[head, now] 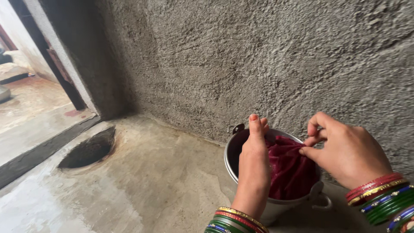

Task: The person wipes the concrete floor by hand using a red cloth, moving across the surface from a bucket of water.

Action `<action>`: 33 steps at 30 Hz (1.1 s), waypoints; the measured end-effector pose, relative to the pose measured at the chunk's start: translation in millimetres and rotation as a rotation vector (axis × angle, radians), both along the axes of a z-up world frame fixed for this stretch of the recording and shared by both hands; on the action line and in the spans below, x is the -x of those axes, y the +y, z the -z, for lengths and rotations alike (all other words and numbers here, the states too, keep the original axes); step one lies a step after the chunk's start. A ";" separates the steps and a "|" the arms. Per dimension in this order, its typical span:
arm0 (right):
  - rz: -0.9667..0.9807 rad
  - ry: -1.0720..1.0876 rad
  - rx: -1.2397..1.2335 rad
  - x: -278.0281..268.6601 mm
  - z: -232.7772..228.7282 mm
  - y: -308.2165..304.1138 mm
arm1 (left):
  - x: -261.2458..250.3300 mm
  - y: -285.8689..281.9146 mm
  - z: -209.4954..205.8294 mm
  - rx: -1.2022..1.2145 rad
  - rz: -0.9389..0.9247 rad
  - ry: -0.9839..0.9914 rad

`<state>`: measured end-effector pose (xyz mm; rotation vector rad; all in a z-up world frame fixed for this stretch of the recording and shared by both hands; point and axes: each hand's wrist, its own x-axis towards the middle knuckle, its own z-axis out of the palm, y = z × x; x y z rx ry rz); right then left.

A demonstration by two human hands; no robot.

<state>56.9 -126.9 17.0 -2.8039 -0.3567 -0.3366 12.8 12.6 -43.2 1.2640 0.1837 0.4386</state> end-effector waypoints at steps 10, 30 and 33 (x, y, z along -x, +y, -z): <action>0.028 0.027 -0.062 13.9 -6.3 -1.9 | 4.3 -5.5 -13.3 -0.177 0.004 0.084; -0.077 -0.087 -0.192 25.6 9.7 -20.7 | -16.1 -35.3 -22.7 -0.277 0.097 0.020; -0.031 -0.062 -0.276 28.0 8.3 -21.5 | -10.8 -34.6 -17.5 -0.248 0.112 -0.066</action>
